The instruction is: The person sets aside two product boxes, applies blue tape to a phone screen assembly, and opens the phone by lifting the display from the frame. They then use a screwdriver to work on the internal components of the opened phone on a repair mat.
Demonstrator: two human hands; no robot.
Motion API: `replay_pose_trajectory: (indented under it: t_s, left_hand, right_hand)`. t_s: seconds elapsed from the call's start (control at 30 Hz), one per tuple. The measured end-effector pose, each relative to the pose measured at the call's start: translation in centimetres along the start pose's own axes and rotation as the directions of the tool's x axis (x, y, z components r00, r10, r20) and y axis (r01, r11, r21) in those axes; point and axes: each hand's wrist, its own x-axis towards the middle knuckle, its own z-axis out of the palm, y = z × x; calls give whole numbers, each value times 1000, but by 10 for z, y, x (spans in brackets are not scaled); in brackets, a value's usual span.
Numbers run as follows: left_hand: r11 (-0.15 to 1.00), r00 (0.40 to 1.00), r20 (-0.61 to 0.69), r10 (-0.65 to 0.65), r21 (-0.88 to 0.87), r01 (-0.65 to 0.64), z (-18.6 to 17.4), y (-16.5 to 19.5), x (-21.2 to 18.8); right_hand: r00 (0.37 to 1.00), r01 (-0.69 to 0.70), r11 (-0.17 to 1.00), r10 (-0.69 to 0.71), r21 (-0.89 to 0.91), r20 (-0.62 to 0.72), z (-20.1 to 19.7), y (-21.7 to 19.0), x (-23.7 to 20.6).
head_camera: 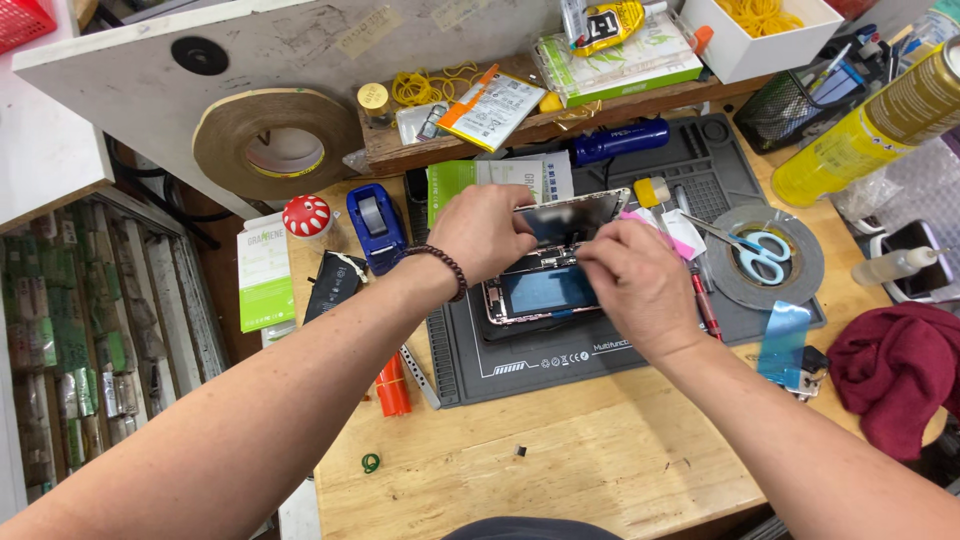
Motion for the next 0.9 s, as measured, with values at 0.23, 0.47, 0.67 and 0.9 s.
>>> replay_pose_trajectory:
  t_s: [0.23, 0.47, 0.67, 0.9]
  left_hand:
    - [973, 996, -29, 84, 216, -76, -5, 9, 1]
    - [925, 986, -9, 166, 348, -152, 1, 12, 0]
    - [915, 984, -32, 176, 373, -151, 9, 14, -3]
    - [912, 982, -37, 188, 379, -160, 7, 11, -3]
  right_hand:
    - [997, 79, 986, -75, -148, 30, 21, -6, 8]
    - [990, 51, 997, -42, -65, 135, 19, 3, 3]
    - [985, 51, 999, -53, 14, 167, 17, 6, 2]
    - [996, 60, 997, -55, -58, 75, 20, 1, 0]
